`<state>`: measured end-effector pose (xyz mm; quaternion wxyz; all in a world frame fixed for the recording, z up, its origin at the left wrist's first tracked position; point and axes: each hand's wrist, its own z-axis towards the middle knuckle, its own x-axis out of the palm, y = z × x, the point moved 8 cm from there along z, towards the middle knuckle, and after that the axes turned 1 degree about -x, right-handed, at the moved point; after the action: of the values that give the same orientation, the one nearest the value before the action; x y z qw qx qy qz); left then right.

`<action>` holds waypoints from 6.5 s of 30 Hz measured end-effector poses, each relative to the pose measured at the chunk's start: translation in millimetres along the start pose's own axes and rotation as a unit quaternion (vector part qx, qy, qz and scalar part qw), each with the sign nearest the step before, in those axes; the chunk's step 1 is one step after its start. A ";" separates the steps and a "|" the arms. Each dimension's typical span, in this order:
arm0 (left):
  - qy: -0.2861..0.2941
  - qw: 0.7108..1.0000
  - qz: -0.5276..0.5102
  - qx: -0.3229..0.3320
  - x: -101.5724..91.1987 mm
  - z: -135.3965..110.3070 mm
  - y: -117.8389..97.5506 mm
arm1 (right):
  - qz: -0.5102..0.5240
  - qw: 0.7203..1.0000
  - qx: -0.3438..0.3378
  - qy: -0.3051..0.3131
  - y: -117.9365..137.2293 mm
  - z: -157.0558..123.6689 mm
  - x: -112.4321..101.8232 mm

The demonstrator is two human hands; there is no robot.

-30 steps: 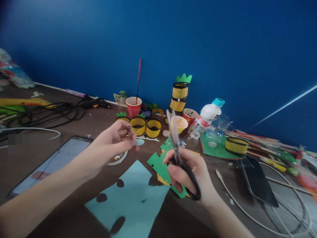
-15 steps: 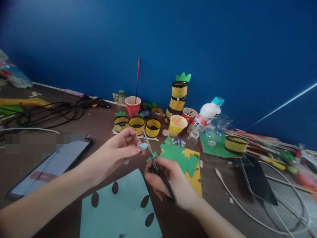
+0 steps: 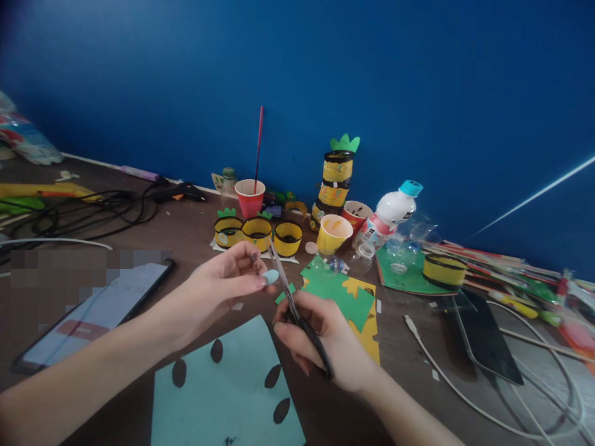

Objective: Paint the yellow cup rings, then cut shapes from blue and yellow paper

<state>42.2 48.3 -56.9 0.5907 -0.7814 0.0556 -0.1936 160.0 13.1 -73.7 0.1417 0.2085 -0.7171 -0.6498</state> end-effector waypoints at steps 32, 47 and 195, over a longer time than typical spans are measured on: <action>0.031 0.999 0.002 -0.016 4.7 -2.3 1.5 | -0.026 1.000 0.002 -0.006 1.5 -0.4 0.1; -0.064 0.977 0.180 0.092 -7.9 1.6 -26.8 | -0.040 0.996 0.044 -0.073 -4.9 3.0 -9.5; -0.005 0.979 0.175 0.106 3.3 3.8 -14.8 | -0.094 0.995 -0.026 0.005 -10.3 4.0 11.8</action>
<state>44.6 55.0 -43.0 0.6951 -0.6935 0.1674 -0.0886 149.1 10.2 -85.2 0.0891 0.2743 -0.6767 -0.6774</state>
